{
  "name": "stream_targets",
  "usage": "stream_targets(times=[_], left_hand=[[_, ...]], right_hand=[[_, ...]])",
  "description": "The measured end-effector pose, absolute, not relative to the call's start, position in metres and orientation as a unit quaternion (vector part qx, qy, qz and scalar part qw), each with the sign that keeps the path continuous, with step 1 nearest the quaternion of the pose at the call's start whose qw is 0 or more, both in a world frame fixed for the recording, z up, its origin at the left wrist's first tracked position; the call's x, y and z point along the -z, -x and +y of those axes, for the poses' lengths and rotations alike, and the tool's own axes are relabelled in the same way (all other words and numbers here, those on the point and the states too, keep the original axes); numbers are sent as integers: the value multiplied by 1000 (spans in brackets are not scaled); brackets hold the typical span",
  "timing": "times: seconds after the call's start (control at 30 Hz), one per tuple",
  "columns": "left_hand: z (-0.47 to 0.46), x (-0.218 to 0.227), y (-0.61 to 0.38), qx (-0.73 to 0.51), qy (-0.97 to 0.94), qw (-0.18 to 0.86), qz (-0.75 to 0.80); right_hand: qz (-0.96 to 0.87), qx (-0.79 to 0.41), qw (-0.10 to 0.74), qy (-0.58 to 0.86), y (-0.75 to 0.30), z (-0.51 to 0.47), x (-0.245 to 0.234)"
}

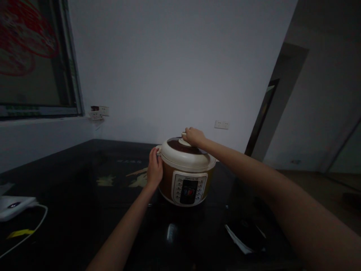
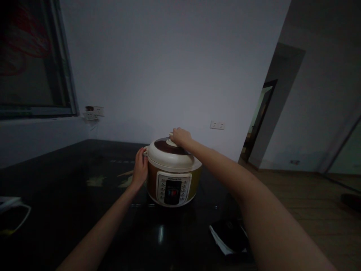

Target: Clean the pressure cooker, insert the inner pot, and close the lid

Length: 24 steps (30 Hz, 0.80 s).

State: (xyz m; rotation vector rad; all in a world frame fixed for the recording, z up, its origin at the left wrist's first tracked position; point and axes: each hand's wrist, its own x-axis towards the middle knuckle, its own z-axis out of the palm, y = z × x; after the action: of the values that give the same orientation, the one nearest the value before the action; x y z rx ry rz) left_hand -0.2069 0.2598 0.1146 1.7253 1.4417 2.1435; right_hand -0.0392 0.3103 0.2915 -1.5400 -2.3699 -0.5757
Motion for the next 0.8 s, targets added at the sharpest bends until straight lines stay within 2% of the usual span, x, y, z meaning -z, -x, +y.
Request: stream_targets(times=[0.27,0.43,0.6,0.8], left_hand=[[261,-117,210,-726,-524,68,441],[278,-139,226,-751,-472,116,448],[309,-165,236,-723,-460,177,485],[326,-161,231,-711,-437,209,509]], right_hand=[[-821,170,90,537,40,316,-299],[-821,142,50,551,44,325,-312],[-789,158,88,587,55,320,-304],[-776,193,133,585,63,310,-291]])
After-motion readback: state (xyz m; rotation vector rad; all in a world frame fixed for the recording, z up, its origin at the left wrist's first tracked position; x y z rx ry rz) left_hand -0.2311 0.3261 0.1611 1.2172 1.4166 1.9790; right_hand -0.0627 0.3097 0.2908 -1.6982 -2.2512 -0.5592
